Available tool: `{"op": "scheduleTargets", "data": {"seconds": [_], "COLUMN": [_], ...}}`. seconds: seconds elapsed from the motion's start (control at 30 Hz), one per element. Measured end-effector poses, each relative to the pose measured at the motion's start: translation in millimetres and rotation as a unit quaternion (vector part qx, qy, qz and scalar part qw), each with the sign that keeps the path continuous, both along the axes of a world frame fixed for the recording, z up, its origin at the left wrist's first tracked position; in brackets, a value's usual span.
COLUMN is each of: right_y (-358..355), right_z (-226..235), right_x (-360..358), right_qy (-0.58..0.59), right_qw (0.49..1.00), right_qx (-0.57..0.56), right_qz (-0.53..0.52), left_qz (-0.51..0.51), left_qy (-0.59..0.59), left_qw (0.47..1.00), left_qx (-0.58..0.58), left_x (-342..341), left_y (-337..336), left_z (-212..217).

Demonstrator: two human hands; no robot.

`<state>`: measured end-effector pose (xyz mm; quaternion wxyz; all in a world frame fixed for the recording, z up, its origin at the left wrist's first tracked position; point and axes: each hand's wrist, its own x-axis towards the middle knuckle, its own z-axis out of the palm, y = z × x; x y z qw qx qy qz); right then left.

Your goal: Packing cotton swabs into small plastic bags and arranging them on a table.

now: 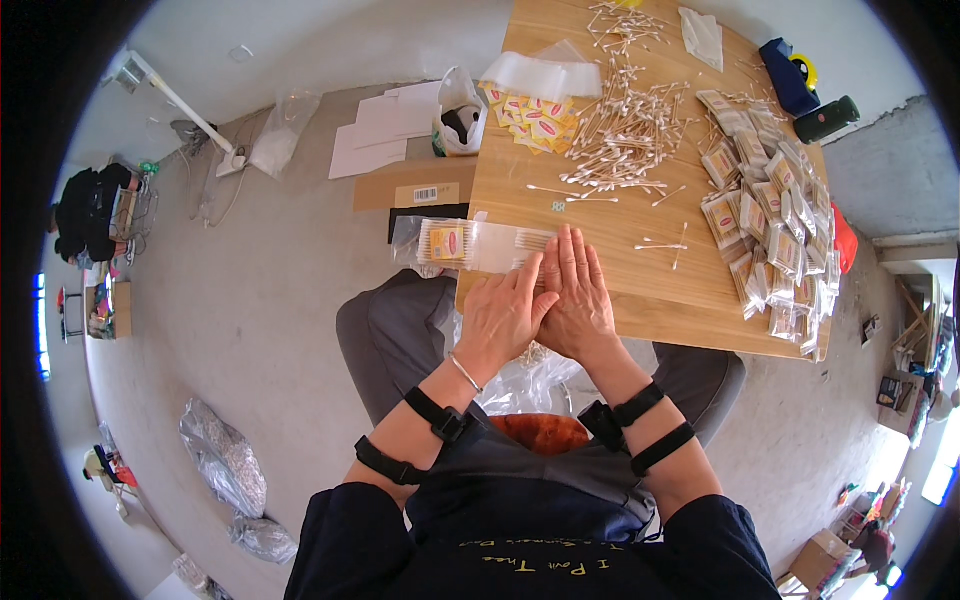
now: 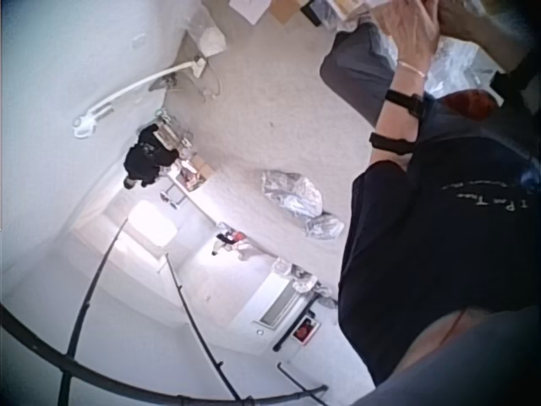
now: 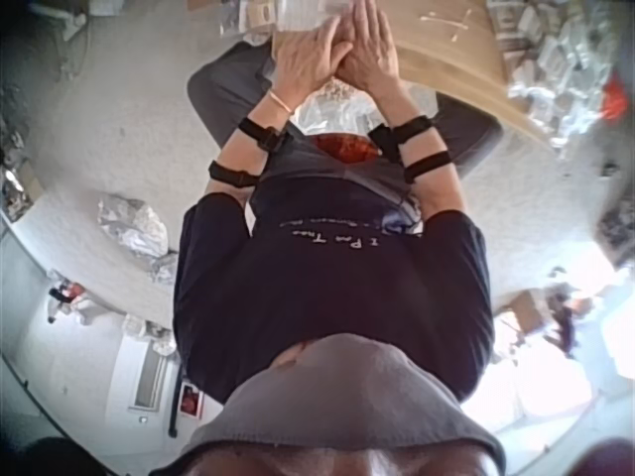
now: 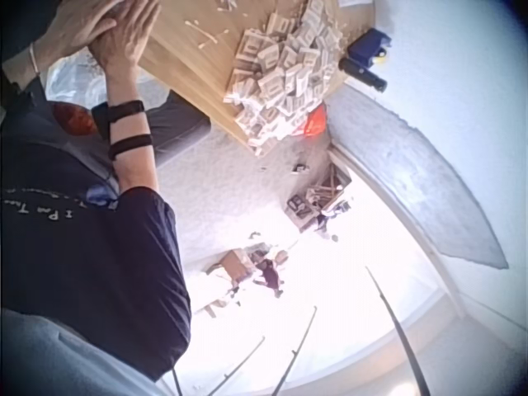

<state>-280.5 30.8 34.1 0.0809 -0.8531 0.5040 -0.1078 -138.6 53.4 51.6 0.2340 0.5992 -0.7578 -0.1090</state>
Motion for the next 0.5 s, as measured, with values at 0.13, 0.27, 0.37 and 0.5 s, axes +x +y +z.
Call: {"op": "scheduleTargets", "data": {"seconds": [0.13,0.27,0.37,0.5], "right_y": [-0.1,-0.2,-0.6,-0.9], "right_z": [-1.8,-1.1,-0.3,-0.1], "right_x": [-0.7,0.0,-0.1,-0.1], "right_qy": [0.011,0.012,0.018,0.032], "right_qw": [1.000,1.000,1.000,0.999], "right_qx": [-0.009,-0.008,-0.009,-0.016], "right_qz": [-0.001,-0.001,0.001,0.000], "left_qz": [0.001,-0.004,-0.001,0.002], "left_qy": [-0.004,-0.019,-0.017,0.003], "left_qw": [0.997,0.997,0.998,0.999], "left_qx": [0.074,0.068,0.063,0.050], "left_x": [-0.9,-0.1,0.5,0.5], "left_y": [-5.2,-5.9,-5.4,-6.8], "left_z": [10.3,8.3,5.2,2.7]}}
